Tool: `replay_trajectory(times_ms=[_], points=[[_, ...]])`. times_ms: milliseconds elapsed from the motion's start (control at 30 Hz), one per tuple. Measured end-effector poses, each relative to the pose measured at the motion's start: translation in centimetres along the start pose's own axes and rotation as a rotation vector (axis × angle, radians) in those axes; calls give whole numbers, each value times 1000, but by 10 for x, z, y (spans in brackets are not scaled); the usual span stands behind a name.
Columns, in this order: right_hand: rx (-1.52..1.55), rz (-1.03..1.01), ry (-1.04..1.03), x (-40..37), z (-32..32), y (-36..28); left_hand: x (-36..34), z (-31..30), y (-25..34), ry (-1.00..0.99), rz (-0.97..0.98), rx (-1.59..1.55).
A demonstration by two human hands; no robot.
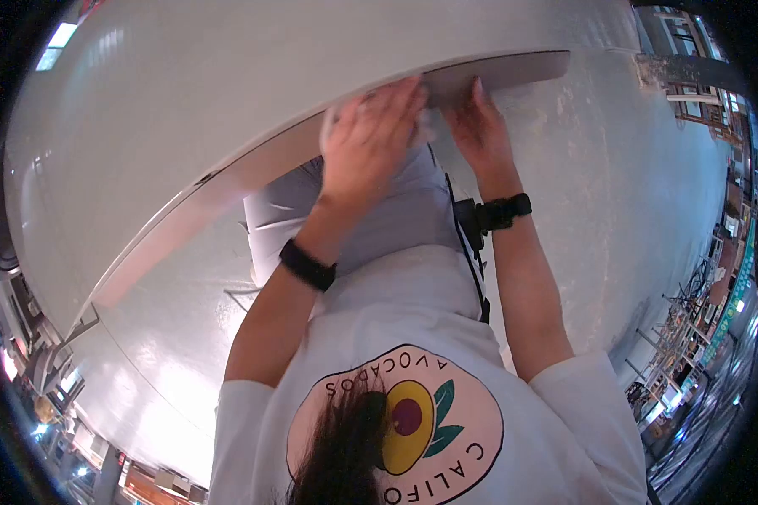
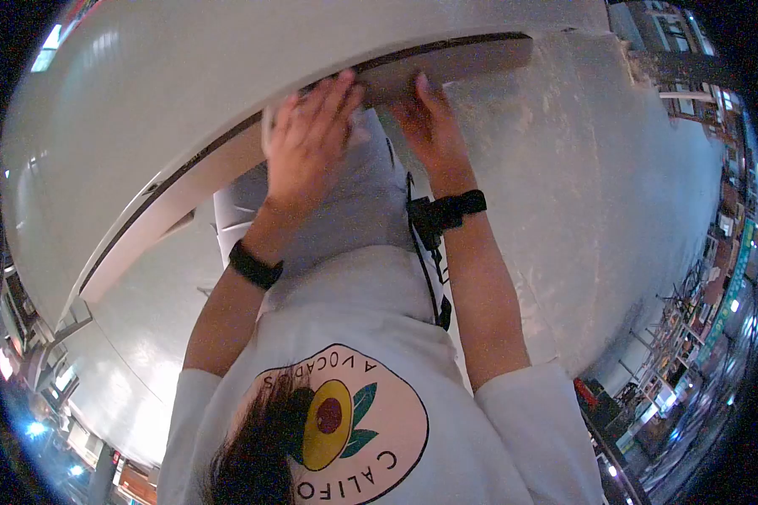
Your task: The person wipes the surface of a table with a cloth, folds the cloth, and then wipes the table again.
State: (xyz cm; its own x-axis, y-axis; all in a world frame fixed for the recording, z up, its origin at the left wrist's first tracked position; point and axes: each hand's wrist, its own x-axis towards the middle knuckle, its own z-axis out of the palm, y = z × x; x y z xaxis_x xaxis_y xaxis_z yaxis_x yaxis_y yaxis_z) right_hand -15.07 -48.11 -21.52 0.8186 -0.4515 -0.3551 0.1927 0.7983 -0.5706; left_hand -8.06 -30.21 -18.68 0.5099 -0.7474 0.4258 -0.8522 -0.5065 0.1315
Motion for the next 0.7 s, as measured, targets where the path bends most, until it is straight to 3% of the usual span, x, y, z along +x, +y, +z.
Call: replay_trajectory(times_ms=[200,267,367,467,567,700], points=[[-65,29,109,-7,10,-6,14,1,12,-51,81,25],[-74,34,190,-13,19,-3,-7,-13,-4,-79,38,23],[-395,-54,348,-31,25,-20,-52,-45,-42,-149,-94,72],[-553,-229,446,-40,38,-15,-102,-66,-79,-160,-270,87],[-813,-516,405,-49,60,6,-126,-63,-88,-36,-376,69],[-1213,-679,-55,-70,88,51,-110,-54,-74,64,-461,12]])
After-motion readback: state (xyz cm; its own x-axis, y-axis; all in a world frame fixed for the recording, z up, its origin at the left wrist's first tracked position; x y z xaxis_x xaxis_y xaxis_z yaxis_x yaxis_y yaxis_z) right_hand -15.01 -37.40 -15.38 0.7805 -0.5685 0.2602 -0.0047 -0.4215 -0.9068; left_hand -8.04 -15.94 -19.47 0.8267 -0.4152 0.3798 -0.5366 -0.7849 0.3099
